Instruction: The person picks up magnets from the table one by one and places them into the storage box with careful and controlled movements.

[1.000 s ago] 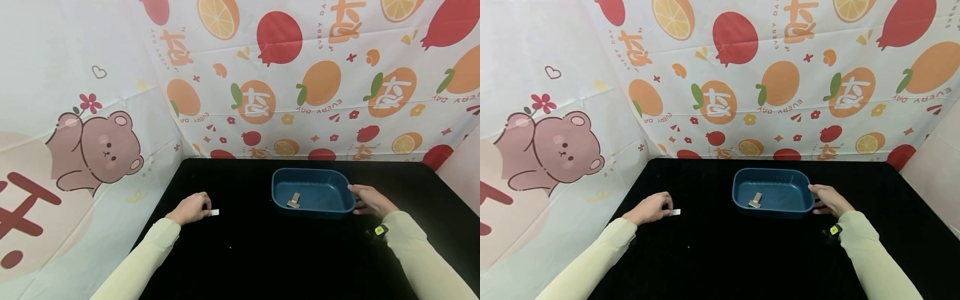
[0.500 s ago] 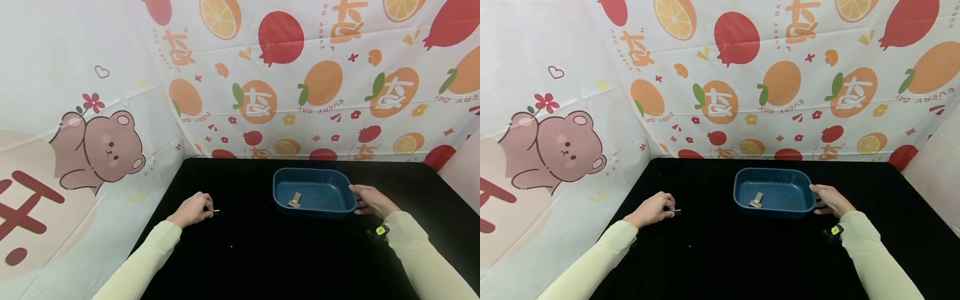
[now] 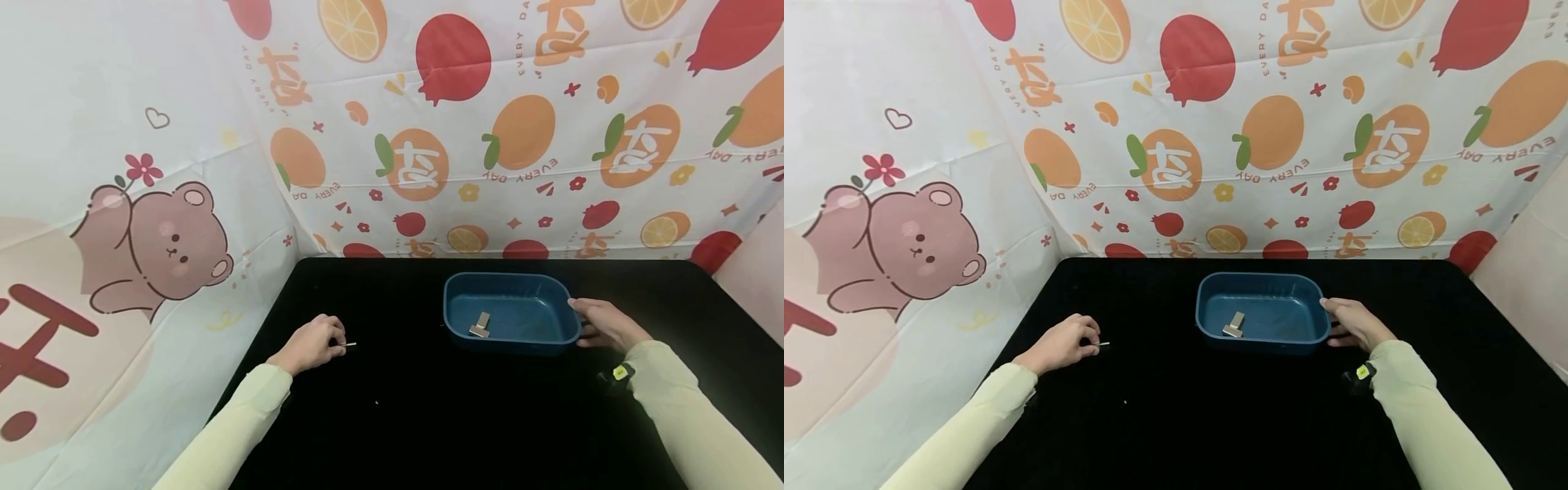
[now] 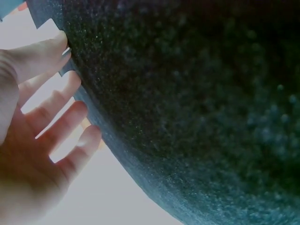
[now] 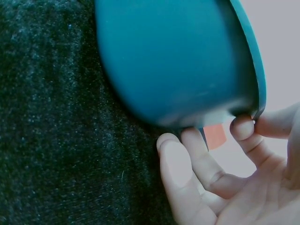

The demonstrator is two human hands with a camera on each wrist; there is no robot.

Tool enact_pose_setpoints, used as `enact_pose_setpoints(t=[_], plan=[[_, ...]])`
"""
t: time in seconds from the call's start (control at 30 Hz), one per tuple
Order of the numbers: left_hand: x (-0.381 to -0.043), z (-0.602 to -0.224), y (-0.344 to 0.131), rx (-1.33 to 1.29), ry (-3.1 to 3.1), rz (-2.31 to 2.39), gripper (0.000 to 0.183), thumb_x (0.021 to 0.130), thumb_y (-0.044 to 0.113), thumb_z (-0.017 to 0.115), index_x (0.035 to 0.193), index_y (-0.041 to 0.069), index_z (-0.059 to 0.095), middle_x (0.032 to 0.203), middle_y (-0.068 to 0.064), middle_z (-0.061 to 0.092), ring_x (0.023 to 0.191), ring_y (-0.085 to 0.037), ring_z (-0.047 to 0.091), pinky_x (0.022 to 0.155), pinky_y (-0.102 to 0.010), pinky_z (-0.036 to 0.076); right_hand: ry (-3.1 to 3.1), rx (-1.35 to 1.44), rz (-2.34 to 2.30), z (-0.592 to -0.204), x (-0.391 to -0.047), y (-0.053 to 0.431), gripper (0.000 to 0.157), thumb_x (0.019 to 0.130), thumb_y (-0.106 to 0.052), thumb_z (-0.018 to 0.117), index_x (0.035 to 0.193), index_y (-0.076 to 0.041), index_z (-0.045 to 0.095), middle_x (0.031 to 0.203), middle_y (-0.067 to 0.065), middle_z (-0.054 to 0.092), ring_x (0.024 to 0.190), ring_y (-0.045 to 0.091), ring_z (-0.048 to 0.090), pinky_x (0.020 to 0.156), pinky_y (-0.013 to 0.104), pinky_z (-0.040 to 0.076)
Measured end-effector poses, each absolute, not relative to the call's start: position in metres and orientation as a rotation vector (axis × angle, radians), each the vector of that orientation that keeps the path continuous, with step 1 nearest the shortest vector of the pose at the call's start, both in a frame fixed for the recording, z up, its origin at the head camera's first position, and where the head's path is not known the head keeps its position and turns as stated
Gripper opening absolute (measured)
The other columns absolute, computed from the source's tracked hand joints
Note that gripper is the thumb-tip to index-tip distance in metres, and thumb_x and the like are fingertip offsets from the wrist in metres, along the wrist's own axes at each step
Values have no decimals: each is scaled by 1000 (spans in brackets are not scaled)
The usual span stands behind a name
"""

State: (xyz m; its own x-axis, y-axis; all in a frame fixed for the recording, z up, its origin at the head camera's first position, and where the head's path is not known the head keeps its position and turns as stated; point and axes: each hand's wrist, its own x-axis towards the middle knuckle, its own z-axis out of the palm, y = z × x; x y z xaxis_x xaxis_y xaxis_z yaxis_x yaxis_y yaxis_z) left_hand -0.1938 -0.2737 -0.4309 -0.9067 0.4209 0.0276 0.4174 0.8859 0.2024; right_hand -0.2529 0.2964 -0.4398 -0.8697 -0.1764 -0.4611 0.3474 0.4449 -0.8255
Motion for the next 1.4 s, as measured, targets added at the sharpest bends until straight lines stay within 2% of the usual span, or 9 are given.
enact_pose_setpoints(t=[0.23, 0.53, 1.17, 1.4], plan=[[-193, -432, -275, 688, 3063, 314, 11, 84, 18, 77, 76, 23, 72, 109, 0, 69, 102, -20, 60, 82, -40, 53, 2221, 134, -1412, -437, -253, 295, 69, 105, -49, 32, 152, 2, 28, 130, 26, 55, 88, 14, 68, 78, 36, 60], [-191, -427, -278, 718, 3081, 395, 9, 85, 13, 76, 79, 19, 75, 111, -5, 69, 103, -24, 61, 85, -43, 54, 2210, 135, -1415, -438, -253, 296, 67, 106, -48, 33, 151, 1, 29, 127, 22, 57, 87, 14, 68, 78, 35, 60], [-197, -423, -271, 688, 3090, 465, 8, 86, 15, 76, 79, 20, 75, 114, -7, 69, 105, -25, 61, 88, -44, 54, 2206, 150, -1424, -441, -255, 298, 70, 105, -49, 34, 152, 2, 27, 118, 16, 61, 86, 13, 69, 78, 35, 61], [-202, -422, -262, 714, 3101, 451, 7, 87, 16, 75, 80, 19, 75, 113, -7, 69, 105, -24, 61, 87, -44, 54, 2213, 139, -1405, -439, -255, 298, 71, 105, -50, 34, 153, 1, 25, 125, 22, 58, 88, 15, 68, 80, 35, 61]])
